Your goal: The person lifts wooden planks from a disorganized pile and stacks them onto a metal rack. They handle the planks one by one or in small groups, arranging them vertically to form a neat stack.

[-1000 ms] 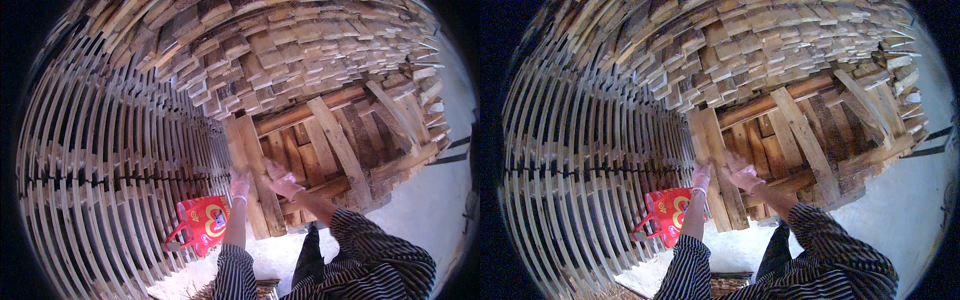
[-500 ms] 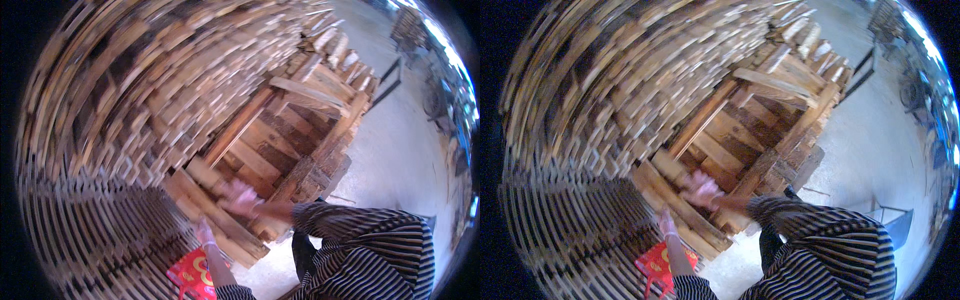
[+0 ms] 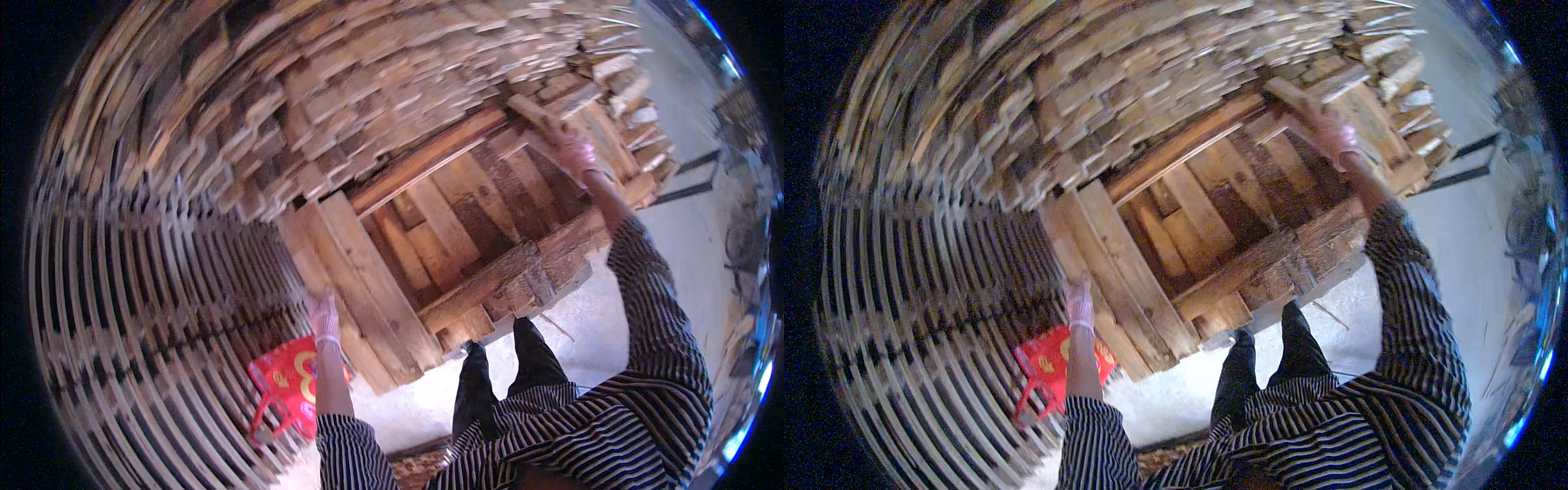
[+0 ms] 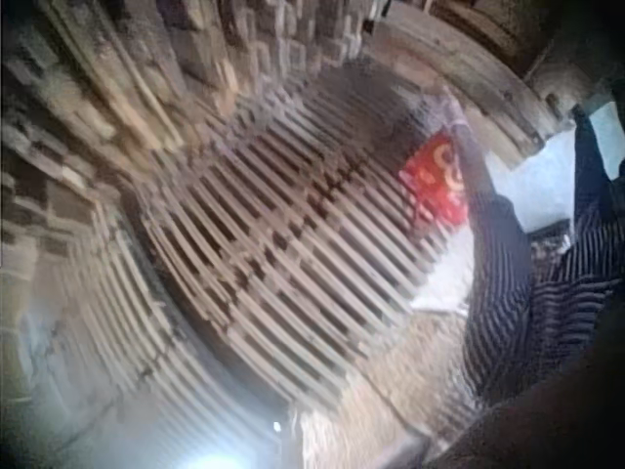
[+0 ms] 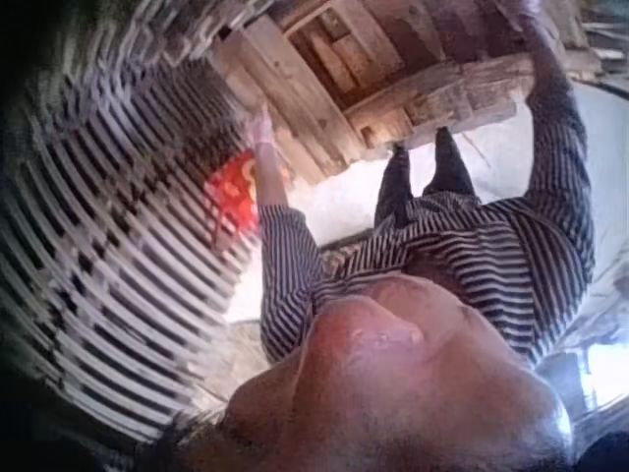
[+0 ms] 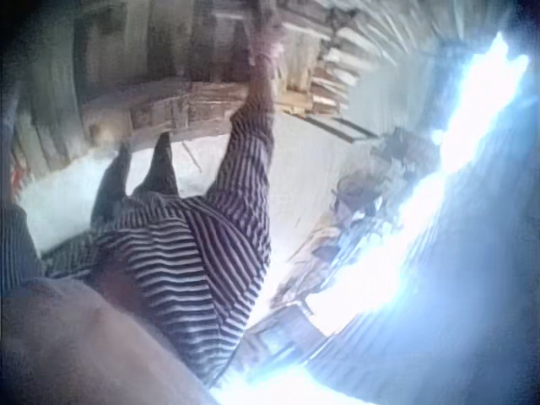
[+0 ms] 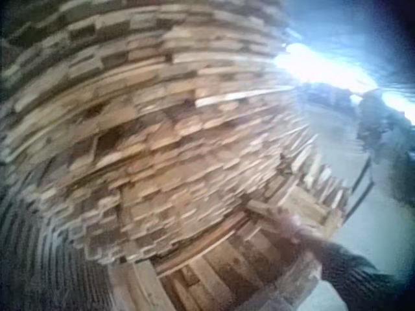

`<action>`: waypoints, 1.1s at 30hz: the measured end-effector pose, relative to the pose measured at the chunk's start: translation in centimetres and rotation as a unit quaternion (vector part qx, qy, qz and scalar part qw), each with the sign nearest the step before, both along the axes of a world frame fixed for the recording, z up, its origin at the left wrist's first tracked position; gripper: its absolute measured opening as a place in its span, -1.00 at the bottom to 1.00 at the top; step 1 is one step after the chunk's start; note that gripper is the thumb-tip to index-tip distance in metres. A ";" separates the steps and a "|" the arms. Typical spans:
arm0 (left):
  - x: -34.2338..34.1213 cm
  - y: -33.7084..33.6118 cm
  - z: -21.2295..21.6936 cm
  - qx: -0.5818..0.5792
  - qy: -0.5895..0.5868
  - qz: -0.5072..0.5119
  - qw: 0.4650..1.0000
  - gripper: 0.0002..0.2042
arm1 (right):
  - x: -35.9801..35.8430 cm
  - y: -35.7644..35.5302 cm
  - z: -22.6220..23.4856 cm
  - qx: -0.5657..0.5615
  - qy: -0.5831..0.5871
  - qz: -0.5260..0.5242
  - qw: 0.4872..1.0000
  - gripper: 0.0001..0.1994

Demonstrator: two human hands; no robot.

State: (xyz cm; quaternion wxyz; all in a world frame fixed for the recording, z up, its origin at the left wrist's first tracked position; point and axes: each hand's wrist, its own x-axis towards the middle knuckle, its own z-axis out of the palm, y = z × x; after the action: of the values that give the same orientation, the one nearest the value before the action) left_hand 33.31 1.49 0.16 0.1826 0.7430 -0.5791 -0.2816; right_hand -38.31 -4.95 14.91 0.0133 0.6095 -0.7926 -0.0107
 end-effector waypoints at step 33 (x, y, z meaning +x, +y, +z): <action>-8.6 -1.6 2.0 -0.137 -0.046 -0.006 0.989 -0.09 | 42.7 5.6 -3.4 -0.005 -0.367 0.149 0.918 -0.28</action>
State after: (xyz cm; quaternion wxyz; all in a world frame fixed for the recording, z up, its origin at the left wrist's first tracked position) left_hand 24.73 -0.10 2.12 0.2544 0.7193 -0.6246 -0.1665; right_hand 4.37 0.66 11.55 -0.2737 0.6814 -0.6423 0.2197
